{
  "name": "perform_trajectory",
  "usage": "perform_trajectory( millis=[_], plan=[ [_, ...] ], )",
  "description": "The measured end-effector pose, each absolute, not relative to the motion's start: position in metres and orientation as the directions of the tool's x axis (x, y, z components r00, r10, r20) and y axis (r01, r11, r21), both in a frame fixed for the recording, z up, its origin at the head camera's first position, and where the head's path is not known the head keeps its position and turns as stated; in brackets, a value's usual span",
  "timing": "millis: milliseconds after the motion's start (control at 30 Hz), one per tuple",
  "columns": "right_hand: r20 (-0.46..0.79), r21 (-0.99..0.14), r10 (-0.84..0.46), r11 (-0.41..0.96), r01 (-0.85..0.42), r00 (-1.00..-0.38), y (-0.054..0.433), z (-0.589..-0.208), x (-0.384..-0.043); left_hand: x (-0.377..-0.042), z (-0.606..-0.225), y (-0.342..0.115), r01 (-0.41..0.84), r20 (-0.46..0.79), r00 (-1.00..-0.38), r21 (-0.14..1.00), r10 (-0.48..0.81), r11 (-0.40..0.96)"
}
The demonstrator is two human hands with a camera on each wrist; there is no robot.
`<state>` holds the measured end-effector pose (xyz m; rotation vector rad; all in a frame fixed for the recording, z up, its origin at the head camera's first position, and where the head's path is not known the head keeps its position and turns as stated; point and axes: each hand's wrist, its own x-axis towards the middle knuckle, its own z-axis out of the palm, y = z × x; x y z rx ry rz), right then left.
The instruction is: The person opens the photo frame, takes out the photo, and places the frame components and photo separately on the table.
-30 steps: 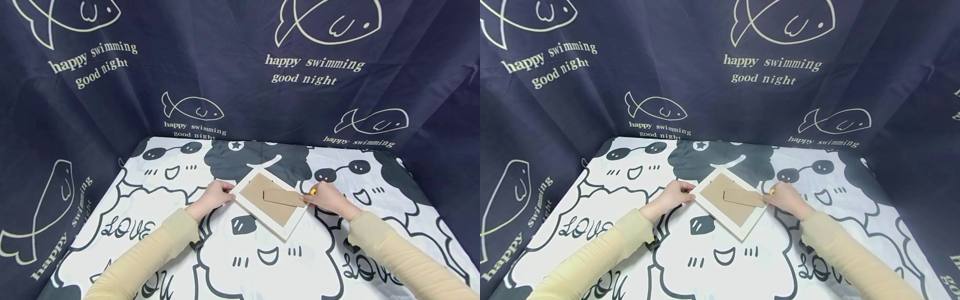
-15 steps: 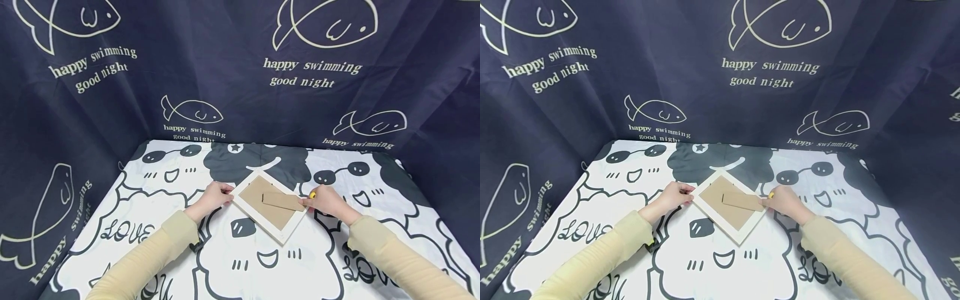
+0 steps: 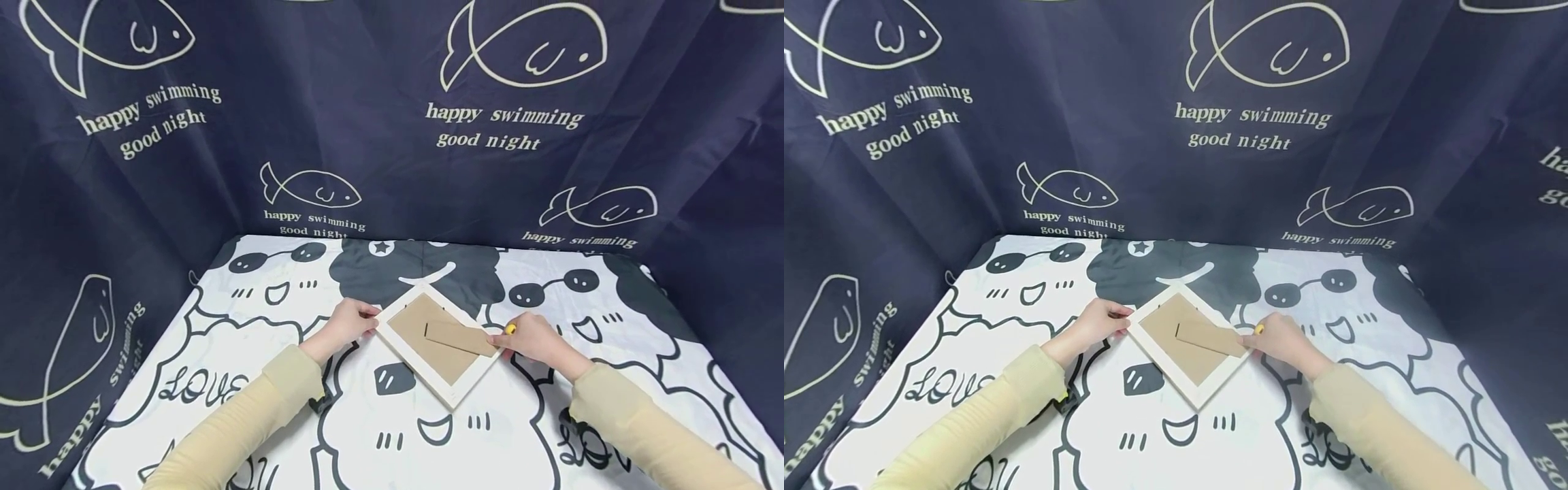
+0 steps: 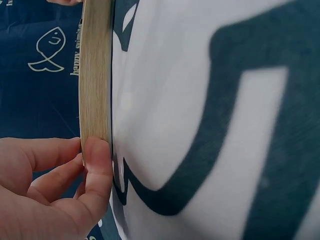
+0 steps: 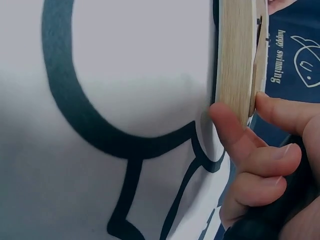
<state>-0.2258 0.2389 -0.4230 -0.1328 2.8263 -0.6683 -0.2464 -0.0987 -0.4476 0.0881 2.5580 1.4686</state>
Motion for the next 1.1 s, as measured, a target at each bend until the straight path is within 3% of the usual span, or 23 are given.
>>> perform_trajectory(
  millis=[767, 1100],
  plan=[
    [-0.307, -0.572, -0.151, 0.819, 0.055, -0.94, 0.237, -0.426, -0.201, -0.267, -0.439, -0.093, -0.058, -0.167, -0.97, 0.864, 0.175, 0.501],
    [-0.311, -0.567, -0.134, 0.821, 0.071, -0.941, 0.229, -0.429, -0.187, -0.28, -0.44, -0.089, -0.056, -0.175, -0.965, 0.865, 0.196, 0.498]
  ],
)
